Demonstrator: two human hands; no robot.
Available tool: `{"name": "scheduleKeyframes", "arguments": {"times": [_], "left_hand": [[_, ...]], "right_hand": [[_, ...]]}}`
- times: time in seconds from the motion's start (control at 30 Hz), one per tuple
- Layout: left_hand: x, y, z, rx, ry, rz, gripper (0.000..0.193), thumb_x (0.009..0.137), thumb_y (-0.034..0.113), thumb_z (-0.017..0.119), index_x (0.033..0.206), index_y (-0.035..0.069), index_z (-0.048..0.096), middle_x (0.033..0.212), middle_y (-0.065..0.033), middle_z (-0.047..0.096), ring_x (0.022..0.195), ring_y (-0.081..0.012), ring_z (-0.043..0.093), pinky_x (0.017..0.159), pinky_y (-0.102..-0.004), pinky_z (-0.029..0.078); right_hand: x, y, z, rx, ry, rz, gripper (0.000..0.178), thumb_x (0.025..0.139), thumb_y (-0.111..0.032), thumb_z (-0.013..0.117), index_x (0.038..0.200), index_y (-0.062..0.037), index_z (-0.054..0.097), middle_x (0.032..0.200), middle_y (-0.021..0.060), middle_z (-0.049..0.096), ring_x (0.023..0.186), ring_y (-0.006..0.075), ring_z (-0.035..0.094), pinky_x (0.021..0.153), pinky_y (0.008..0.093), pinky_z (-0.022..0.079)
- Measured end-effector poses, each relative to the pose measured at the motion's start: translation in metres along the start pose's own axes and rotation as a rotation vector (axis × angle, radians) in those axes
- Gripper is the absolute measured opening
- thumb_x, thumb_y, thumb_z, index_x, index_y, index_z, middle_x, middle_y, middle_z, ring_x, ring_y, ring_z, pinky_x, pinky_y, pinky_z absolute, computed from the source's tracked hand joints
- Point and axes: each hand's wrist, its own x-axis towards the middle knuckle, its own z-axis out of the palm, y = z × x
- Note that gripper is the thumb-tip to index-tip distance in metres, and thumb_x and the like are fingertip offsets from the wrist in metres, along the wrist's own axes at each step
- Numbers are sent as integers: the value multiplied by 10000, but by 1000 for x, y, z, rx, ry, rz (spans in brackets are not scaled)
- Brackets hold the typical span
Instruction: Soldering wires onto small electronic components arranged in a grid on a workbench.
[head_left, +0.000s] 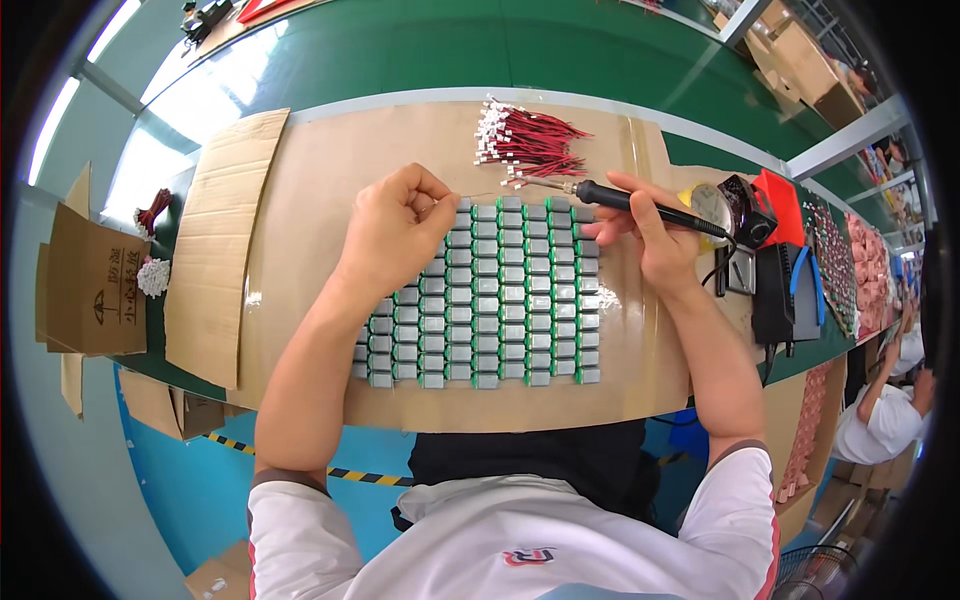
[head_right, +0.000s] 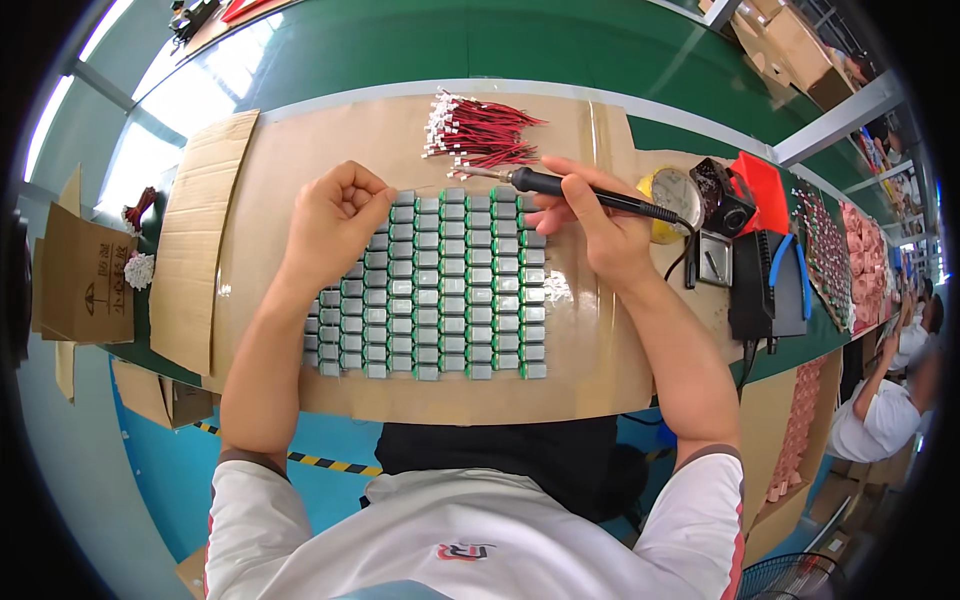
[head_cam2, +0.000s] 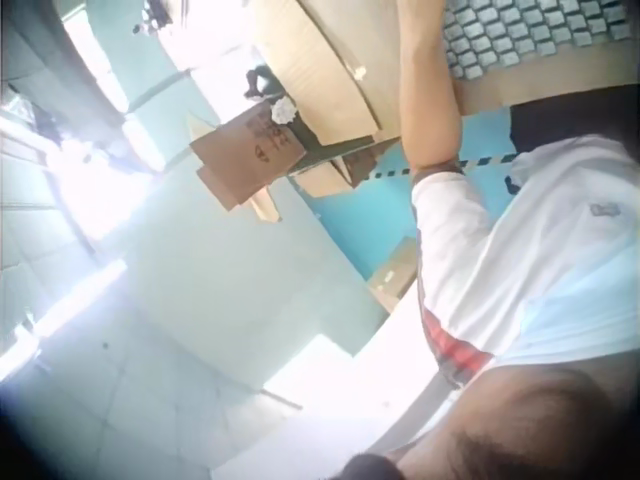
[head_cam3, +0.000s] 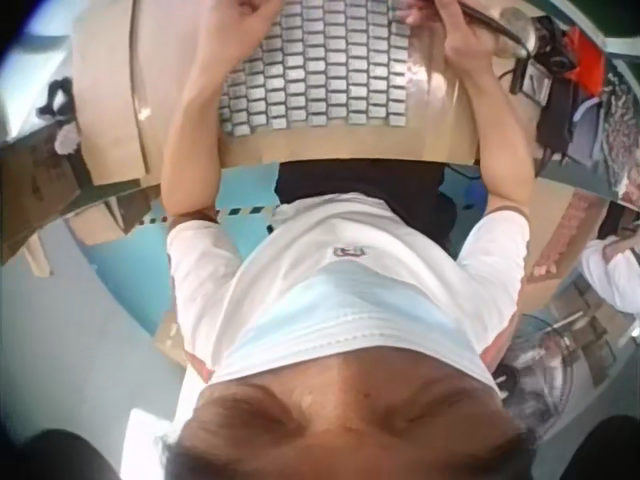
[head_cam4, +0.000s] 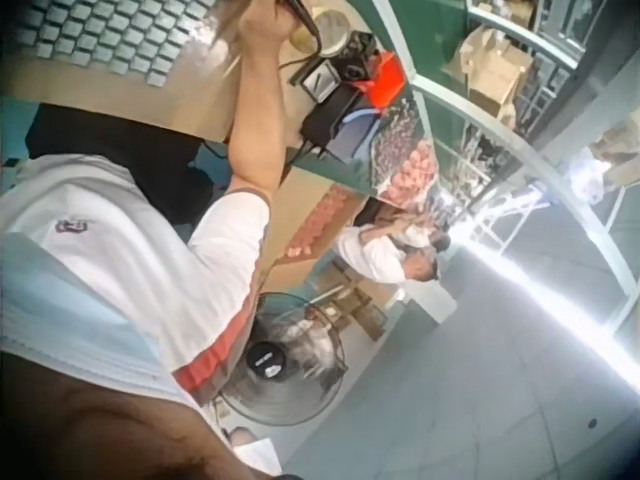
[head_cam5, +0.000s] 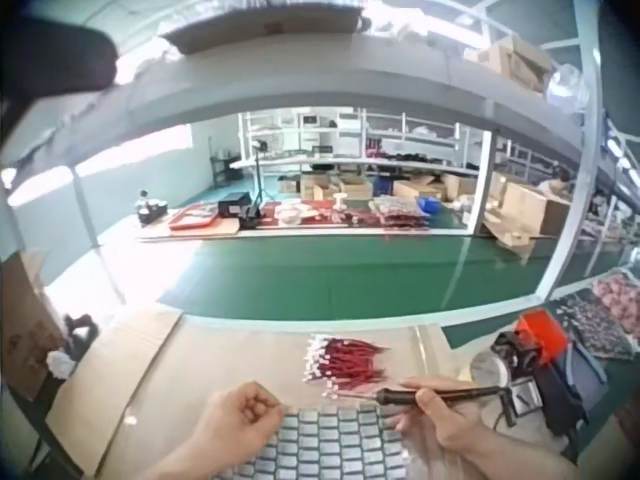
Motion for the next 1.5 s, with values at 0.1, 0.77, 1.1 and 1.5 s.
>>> {"name": "scheduleKeyframes", "arguments": {"times": [0.1,0.77,1.1,1.5], "left_hand": [[2,-4,2,15,-2,-14,117,902,86,708,875,-25,680,653,-49,662,585,-78,574,560,-270,471],[3,-3,6,77,-70,21,92,929,69,694,929,-23,687,793,-22,677,753,-75,594,627,-239,498],[5,-4,9,72,-48,37,138,910,93,709,898,-43,691,742,-110,693,664,-156,642,653,-307,533],[4,-2,8,118,-77,11,120,940,86,717,931,-32,699,784,-4,663,740,-57,559,606,-232,466]], "right_hand": [[0,1,3,-6,-3,-13,409,1117,-218,488,1375,87,576,1062,210,735,799,229,724,855,468,640],[5,-7,10,-115,12,91,289,1063,-78,523,1249,97,657,1003,177,754,796,212,750,795,348,630],[6,-5,10,-54,37,108,235,1023,-60,617,1213,41,713,981,134,771,814,163,752,782,284,620],[6,-5,10,-31,40,130,236,1024,-65,622,1210,46,713,986,128,769,816,157,746,793,290,619]]}}
